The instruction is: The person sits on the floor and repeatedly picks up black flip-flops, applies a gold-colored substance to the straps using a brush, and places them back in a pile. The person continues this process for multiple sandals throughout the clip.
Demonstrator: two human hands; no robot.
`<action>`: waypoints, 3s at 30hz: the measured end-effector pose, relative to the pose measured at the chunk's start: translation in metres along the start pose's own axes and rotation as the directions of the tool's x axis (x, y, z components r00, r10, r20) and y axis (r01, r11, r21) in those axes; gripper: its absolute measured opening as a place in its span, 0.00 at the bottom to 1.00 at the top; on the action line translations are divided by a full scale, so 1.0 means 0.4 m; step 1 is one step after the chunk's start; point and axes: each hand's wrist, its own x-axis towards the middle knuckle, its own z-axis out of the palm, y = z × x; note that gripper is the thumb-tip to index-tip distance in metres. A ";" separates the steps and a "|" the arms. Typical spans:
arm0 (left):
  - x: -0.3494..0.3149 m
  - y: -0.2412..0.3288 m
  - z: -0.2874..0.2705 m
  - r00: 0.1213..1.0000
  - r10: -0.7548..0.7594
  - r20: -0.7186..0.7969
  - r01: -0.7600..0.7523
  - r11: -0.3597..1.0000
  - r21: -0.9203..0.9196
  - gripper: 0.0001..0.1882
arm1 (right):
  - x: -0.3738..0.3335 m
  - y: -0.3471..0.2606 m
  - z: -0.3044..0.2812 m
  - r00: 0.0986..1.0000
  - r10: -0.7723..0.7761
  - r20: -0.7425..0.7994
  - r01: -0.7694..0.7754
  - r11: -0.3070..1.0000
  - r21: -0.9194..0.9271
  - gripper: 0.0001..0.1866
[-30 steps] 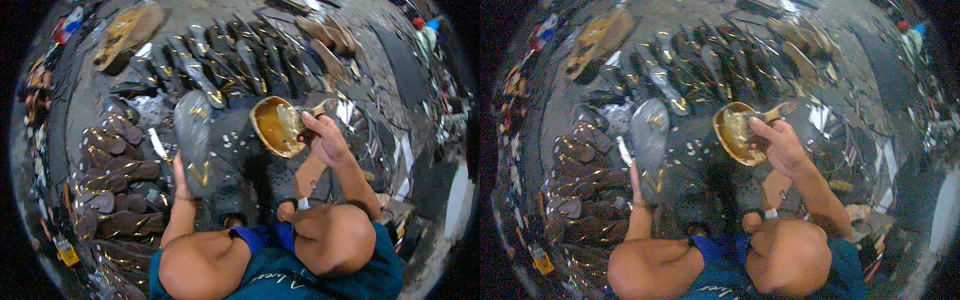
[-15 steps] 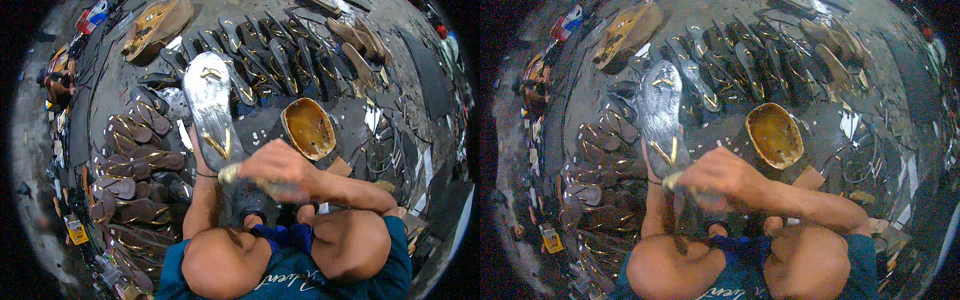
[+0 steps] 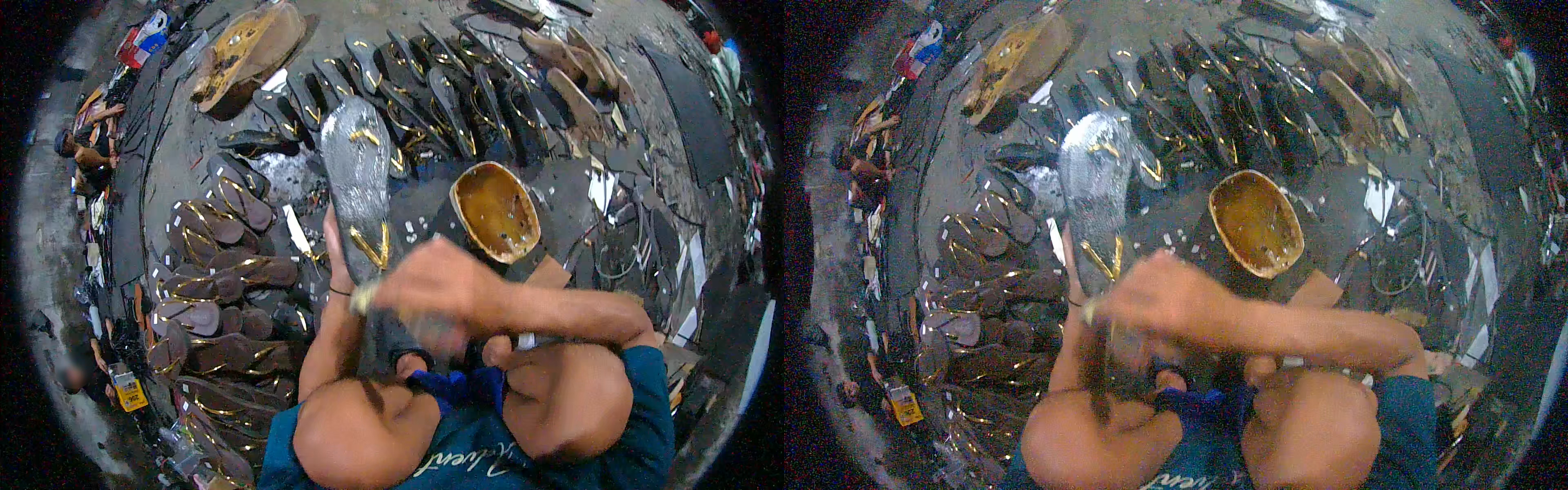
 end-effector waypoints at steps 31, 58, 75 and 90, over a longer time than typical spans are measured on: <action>0.023 0.028 -0.032 0.999 0.028 0.045 -0.011 0.936 -0.352 0.24 | 0.024 0.025 0.044 0.997 0.045 -0.056 -0.047 0.998 -0.042 0.22; -0.041 -0.007 -0.401 0.378 0.769 -0.516 -0.252 0.621 0.742 0.29 | -0.274 0.106 0.013 0.506 0.807 -0.305 -0.847 0.531 -0.001 0.15; -0.327 -0.123 -0.157 0.995 0.066 -0.077 0.055 0.283 0.958 0.21 | -0.342 0.231 -0.110 0.667 0.621 -0.411 -0.727 0.425 -0.539 0.12; -0.117 -0.215 -0.283 0.959 0.120 0.256 -0.227 -0.215 0.950 0.32 | -0.341 0.040 -0.175 0.276 0.942 0.190 -0.961 0.264 0.085 0.16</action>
